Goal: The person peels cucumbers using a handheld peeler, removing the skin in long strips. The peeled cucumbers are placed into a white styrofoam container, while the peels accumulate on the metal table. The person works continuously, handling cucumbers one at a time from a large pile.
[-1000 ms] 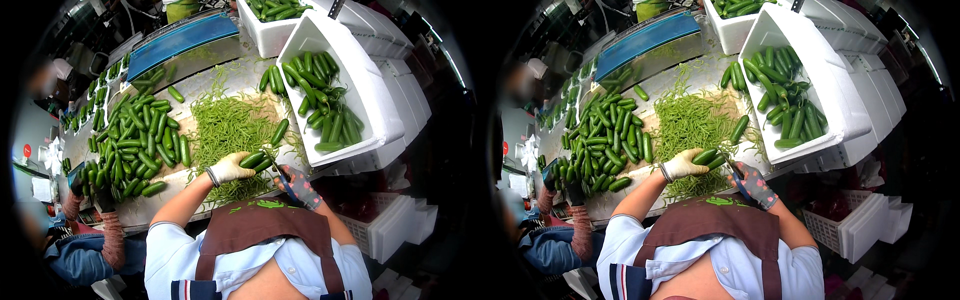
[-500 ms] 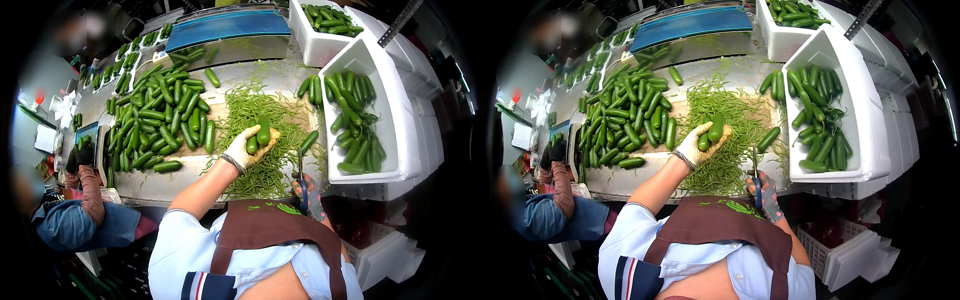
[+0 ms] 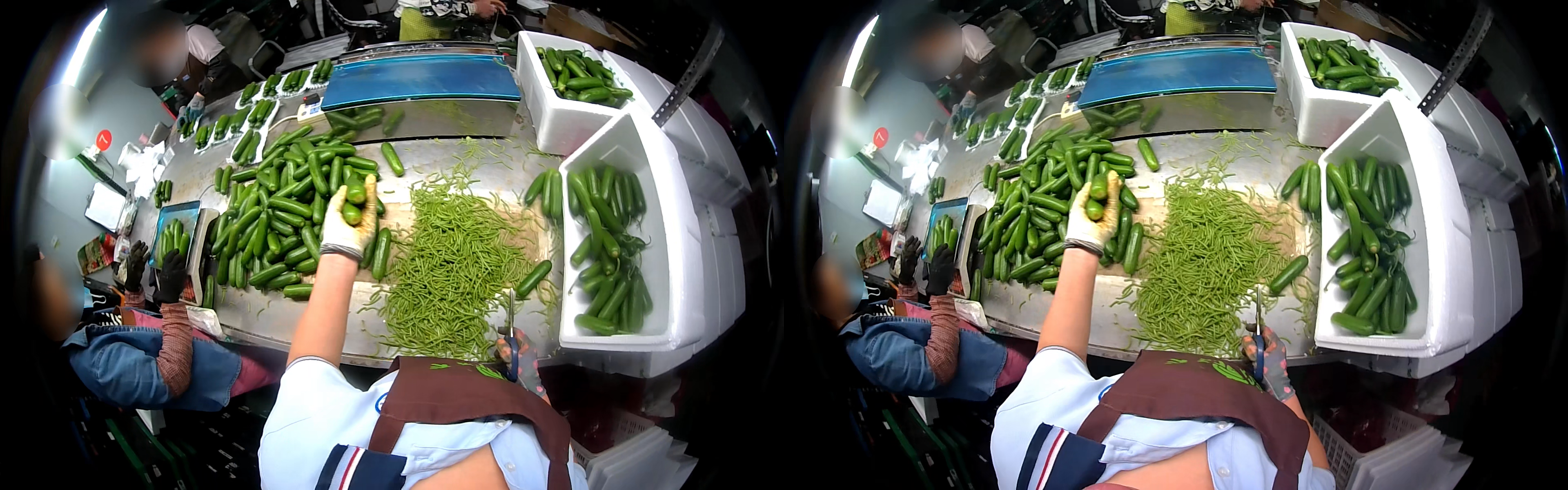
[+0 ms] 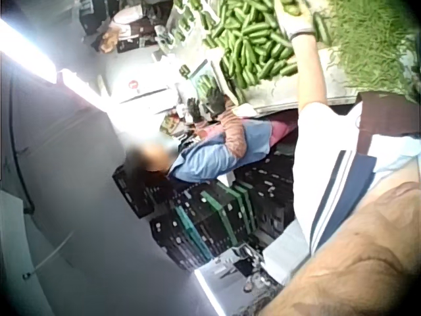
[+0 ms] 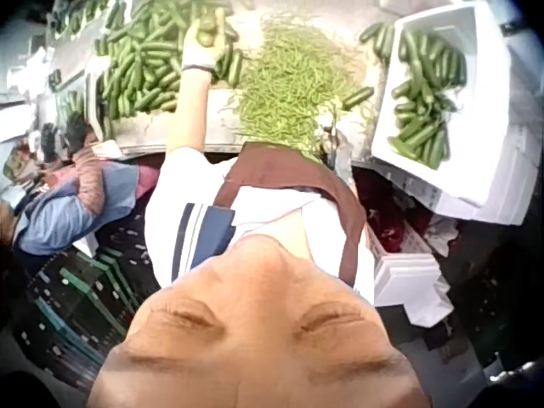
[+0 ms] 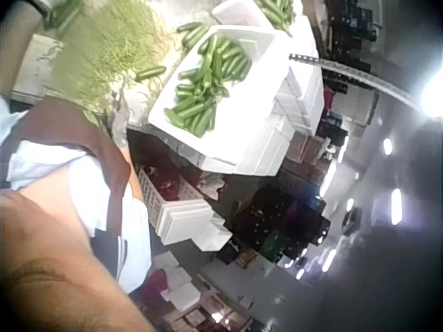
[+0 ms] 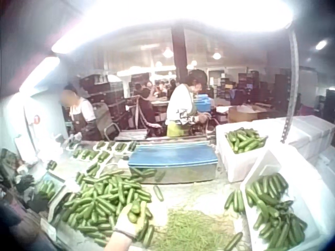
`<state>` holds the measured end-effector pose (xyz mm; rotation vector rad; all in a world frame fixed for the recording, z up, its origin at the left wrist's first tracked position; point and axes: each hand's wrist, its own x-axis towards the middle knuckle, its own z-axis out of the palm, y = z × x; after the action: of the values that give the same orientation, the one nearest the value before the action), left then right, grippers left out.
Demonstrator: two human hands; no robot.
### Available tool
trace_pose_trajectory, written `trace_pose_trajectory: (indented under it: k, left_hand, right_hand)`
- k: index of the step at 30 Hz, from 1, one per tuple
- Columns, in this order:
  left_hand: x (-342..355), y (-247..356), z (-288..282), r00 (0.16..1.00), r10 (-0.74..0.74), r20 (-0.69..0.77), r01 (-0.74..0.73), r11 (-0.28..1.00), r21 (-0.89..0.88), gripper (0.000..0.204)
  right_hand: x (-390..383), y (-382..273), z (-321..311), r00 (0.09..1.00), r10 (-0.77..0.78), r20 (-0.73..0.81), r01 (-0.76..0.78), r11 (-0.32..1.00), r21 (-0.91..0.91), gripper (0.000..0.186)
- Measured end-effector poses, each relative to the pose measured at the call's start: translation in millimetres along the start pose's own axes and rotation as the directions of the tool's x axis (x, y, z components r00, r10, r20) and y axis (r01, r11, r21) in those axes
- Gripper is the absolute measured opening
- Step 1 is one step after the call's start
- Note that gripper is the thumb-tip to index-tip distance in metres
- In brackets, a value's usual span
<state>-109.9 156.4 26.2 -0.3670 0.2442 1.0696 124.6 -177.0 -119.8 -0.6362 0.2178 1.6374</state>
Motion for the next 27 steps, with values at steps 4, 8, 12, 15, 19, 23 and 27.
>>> trace_pose_trajectory:
  k: [4, 8, 12, 15, 19, 23, 27]
  left_hand:
    - [12, 2, -1, 0.990, 0.132, 0.043, -0.138, 0.972, 0.192, 0.035]
    - [32, 85, 16, 0.876, 0.408, 0.257, -0.412, 0.910, -0.040, 0.051]
    - [51, 51, 21, 0.790, 0.284, 0.543, -0.467, 0.853, 0.232, 0.046]
    - [77, -54, -3, 0.924, 0.076, 0.375, -0.316, 0.705, 0.635, 0.034]
    - [98, -168, -34, 0.922, -0.376, 0.092, -0.014, 0.206, 0.978, 0.043]
    - [157, -246, -47, 0.899, -0.431, 0.078, -0.234, -0.323, 0.917, 0.063]
    - [218, -287, -43, 0.832, -0.555, -0.019, -0.418, -0.649, 0.636, 0.095]
  right_hand:
    - [-7, -7, 13, 0.996, 0.068, -0.061, -0.068, 0.998, -0.003, 0.032]
    - [-18, -7, 16, 0.999, -0.042, -0.020, 0.037, 0.982, -0.183, 0.021]
    - [-19, -3, 13, 0.988, -0.093, 0.124, 0.083, 0.993, 0.089, 0.013]
    - [-15, -2, 5, 0.997, -0.077, 0.020, 0.077, 0.997, 0.001, 0.016]
    - [-17, -4, 5, 0.997, -0.075, 0.003, 0.074, 0.980, -0.184, 0.027]
    - [-4, -6, -40, 0.886, 0.189, 0.423, -0.398, 0.778, 0.487, 0.031]
    - [8, -11, -69, 0.759, 0.232, 0.608, -0.588, 0.646, 0.487, 0.040]
